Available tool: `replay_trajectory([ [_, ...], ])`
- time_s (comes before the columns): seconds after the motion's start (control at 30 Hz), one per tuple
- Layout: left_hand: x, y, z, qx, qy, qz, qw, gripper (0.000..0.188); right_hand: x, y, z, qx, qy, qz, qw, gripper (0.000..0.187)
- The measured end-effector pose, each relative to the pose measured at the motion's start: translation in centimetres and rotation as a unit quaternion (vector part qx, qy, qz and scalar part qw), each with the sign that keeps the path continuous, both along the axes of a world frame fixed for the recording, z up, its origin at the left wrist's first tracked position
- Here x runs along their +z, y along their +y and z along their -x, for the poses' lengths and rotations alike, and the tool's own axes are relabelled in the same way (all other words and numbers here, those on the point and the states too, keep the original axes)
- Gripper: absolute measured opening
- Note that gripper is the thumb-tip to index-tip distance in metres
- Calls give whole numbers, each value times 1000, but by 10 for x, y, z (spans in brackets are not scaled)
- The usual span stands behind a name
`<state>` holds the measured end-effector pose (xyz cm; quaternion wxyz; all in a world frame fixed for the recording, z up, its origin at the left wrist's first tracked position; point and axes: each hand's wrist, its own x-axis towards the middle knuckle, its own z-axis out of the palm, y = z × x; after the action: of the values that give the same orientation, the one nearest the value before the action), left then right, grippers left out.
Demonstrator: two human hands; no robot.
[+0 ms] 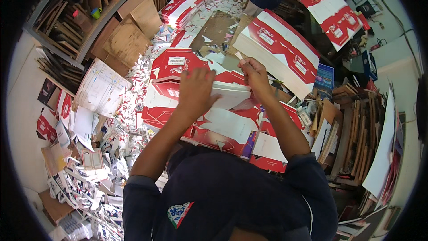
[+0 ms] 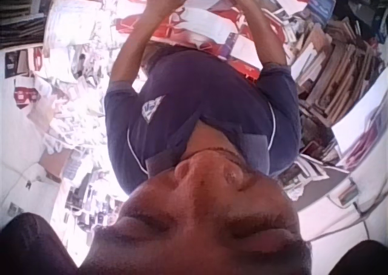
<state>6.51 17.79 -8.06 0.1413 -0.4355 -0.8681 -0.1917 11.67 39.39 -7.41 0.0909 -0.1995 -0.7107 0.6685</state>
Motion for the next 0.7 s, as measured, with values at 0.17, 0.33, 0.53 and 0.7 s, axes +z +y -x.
replay_trajectory([
  [0.17, -22, 51, -9, -82, -52, 42, 994, 46, -1, 1, -2, -6, -16, 0, 1000, 25],
  [0.33, -28, 44, -7, -104, -59, -15, 993, 36, -18, 53, 1, -137, 94, 373, 913, 18],
  [0.53, -30, 44, -17, -83, -11, -18, 996, 34, 12, 89, -25, -217, 275, 399, 847, 16],
  [0.7, -28, 40, -19, -67, -14, -5, 998, 32, 186, 41, -72, -110, 634, 28, 765, 23],
])
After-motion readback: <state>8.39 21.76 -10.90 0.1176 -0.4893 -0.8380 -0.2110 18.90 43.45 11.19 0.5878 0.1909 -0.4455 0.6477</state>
